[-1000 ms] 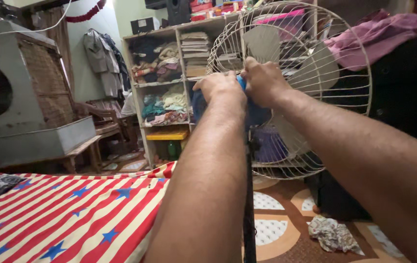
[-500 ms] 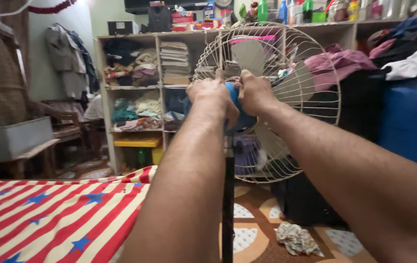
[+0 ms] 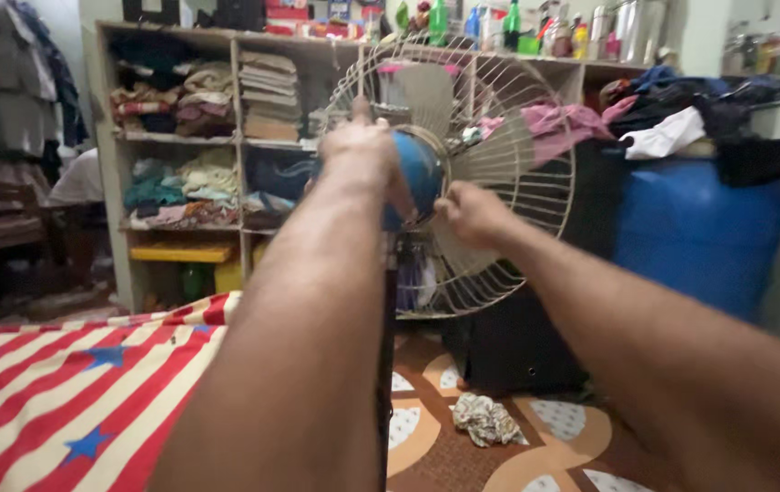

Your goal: The person uses a screwdriver to loosen and tighten screws on the back housing of a standing electric fan. They repeatedly adjust the fan head and work on the motor housing while holding the fan steady with the other hand.

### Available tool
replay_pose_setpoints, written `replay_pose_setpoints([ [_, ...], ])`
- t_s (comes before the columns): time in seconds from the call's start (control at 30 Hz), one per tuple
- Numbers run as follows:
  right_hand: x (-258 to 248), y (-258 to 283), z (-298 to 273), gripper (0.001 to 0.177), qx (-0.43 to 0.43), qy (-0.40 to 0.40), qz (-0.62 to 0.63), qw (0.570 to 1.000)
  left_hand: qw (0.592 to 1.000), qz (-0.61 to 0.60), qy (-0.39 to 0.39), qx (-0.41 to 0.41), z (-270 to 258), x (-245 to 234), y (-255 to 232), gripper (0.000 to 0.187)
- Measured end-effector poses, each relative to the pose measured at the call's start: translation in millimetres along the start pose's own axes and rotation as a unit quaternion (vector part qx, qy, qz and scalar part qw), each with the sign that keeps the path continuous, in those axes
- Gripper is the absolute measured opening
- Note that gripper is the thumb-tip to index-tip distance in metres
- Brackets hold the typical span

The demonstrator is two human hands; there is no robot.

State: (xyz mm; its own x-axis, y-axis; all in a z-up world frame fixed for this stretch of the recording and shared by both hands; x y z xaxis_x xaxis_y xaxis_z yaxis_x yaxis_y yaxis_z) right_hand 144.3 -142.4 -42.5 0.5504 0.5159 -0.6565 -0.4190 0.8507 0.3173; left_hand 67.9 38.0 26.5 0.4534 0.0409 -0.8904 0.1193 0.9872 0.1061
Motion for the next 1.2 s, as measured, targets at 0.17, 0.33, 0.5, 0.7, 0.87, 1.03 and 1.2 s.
replay_pose_setpoints([
  [0.17,9.5,5.6,-26.5,0.029,0.056,0.004,0.033,0.998,0.992,-0.089,-0.075,0.05,-40.4,-16.7,11.5,0.147],
  [0.33,-14.3,42.7,-46.8,0.028,0.023,-0.044,0.075,0.996,0.984,-0.15,-0.069,0.072,-69.2,-19.8,15.4,0.142],
  [0.5,-42.2,84.3,-50.9,0.028,0.039,-0.081,0.1,0.991,0.962,-0.117,-0.218,0.114,-101.6,-27.2,29.6,0.115],
  [0.7,-25.7,109.0,-56.7,0.023,0.082,0.06,0.425,0.899,0.873,-0.342,-0.318,0.143,-115.6,-15.4,35.8,0.037],
  [0.87,-24.7,114.0,-73.8,0.025,0.108,0.125,0.504,0.848,0.884,-0.371,-0.273,0.08,-122.2,-17.4,36.2,0.025],
  [1.03,-30.9,132.6,-87.1,0.03,0.148,0.165,0.506,0.833,0.913,-0.327,-0.238,0.051,-138.7,-34.2,43.2,0.02],
  [1.2,-30.0,136.2,-103.2,0.04,0.137,0.162,0.517,0.829,0.915,-0.318,-0.244,0.037,-153.3,-31.7,34.8,0.019],
])
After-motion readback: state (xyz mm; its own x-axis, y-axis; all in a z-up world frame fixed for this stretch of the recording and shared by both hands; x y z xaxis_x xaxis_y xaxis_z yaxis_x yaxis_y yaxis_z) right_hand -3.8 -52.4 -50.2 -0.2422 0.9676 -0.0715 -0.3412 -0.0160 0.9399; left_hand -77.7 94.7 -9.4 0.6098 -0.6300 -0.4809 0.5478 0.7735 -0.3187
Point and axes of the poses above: each hand's wrist, its own z-axis towards the middle knuckle, its own x-axis out of the palm, y = z × x, the point moved 6 cm from there along z, towards the middle knuckle, and after that the axes turned 7 degrees about x, right-handed, at the moved point
